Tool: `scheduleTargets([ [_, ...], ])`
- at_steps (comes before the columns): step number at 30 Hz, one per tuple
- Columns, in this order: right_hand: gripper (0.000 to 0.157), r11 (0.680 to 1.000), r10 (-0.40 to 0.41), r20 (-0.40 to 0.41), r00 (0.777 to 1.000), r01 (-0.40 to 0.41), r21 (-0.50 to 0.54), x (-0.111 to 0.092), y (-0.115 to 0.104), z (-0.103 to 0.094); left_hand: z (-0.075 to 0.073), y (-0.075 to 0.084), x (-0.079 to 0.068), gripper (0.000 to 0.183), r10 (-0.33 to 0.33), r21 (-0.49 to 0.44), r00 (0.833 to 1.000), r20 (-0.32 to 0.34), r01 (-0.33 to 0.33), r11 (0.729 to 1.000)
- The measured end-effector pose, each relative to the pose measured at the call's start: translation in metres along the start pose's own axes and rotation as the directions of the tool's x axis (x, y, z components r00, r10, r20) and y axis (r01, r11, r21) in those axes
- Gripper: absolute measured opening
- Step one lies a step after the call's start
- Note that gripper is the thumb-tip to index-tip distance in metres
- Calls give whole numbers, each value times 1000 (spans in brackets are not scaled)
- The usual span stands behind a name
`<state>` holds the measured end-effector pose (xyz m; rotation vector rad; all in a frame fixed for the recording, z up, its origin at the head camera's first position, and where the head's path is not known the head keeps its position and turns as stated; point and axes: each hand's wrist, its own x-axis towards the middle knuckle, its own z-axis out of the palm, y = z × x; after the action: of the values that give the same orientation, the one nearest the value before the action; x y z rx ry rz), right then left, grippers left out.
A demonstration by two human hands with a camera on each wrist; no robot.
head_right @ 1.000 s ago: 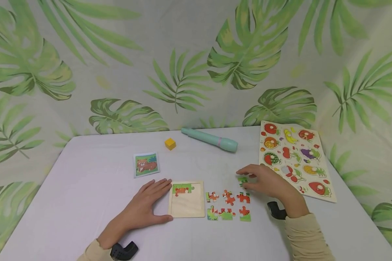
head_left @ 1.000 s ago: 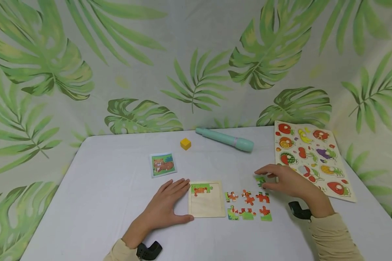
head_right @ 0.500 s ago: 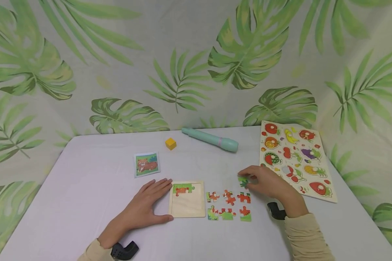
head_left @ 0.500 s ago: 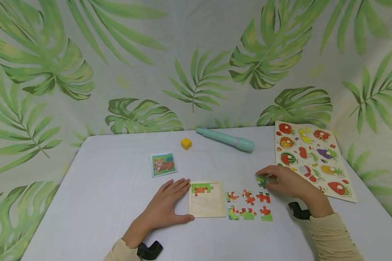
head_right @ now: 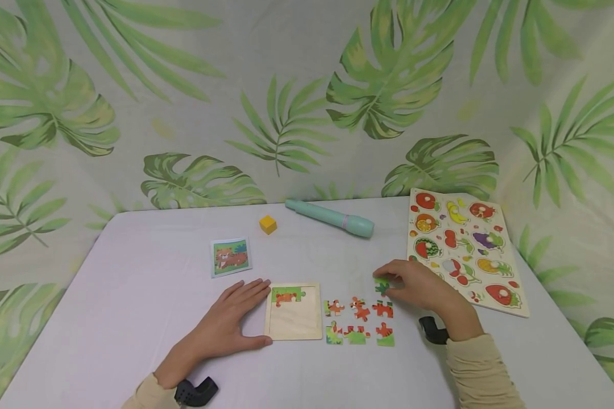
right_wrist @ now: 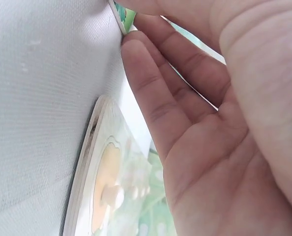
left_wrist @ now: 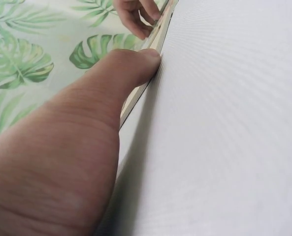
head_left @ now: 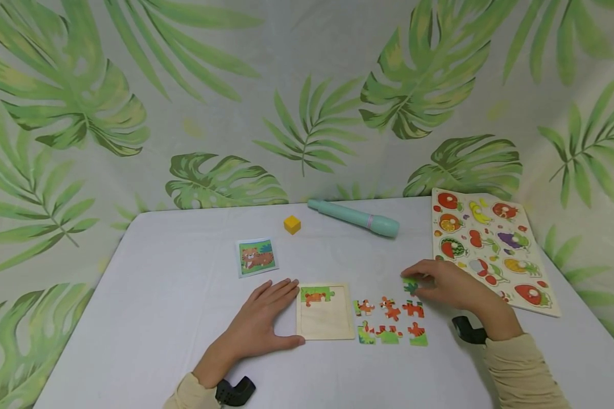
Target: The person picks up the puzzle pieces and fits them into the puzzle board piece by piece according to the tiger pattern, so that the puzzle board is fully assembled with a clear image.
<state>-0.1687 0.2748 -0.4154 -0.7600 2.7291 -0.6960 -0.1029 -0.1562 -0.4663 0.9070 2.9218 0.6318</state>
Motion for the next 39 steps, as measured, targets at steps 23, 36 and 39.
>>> scheduleTargets([
  [23, 33, 999, 7, -25, 1000, -8, -42, 1, 1, 3, 0, 0, 0, 102, -3, -10, 1000, 6, 3, 1000],
  [36, 32, 995, -23, -42, 999, 19, -93, 4, 1, 5, 0, 0, -1, 101, -5, -24, 1000, 5, 6, 1000],
  [39, 31, 994, -39, -55, 998, 34, -100, 4, 2, 5, 0, 0, -1, 101, -3, -25, 1000, 5, 4, 1000],
])
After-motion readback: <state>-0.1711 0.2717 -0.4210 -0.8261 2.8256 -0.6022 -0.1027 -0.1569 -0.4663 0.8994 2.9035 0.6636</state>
